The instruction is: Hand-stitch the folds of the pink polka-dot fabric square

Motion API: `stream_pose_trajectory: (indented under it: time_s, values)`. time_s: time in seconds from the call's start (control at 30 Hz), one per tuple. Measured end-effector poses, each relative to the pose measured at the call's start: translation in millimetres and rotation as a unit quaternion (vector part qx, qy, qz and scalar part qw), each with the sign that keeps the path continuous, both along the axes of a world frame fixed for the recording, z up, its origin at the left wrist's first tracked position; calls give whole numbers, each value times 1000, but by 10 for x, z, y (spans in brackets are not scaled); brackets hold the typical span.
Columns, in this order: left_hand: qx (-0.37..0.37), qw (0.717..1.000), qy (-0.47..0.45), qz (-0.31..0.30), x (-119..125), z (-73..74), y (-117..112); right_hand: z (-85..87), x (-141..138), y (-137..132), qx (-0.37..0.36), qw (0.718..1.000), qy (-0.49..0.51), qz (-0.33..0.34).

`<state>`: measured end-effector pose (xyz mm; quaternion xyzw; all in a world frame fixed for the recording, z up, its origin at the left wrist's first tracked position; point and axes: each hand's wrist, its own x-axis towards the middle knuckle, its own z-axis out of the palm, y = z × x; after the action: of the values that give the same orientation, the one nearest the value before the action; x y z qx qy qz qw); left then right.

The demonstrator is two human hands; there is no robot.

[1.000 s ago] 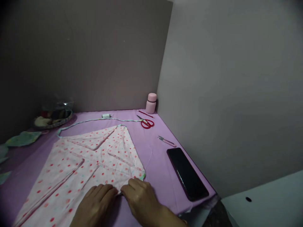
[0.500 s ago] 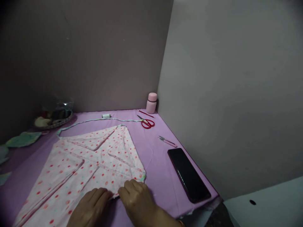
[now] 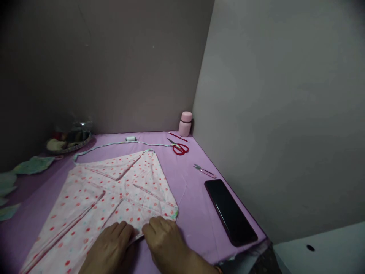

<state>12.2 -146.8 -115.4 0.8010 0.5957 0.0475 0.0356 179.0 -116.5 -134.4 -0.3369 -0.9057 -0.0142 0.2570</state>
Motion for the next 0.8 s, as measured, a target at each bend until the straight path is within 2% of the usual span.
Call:
stream_pose_trajectory:
  time_s: [0.07, 0.27, 0.33, 0.5, 0.63, 0.8]
  values:
    - [-12, 1000, -3, -2, -24, 5, -2, 5, 4, -2, -12, 1000, -4, -1]
    - [-38, 997, -46, 47, 0, 113, -33, -28, 17, -5, -40, 999, -7, 1]
    - [-50, 997, -47, 42, -5, 128, -40, -48, 27, -1, -41, 999, -6, 1]
    - [-15, 999, -27, -17, -67, 53, -66, -13, 17, -15, -36, 999, -12, -3]
    - [-2, 999, -38, -6, -60, 13, -81, 57, -96, -66, -27, 999, -13, -12]
    - [-36, 996, -72, 22, -55, 49, -72, 14, -220, -90, 23, 1000, 18, -1]
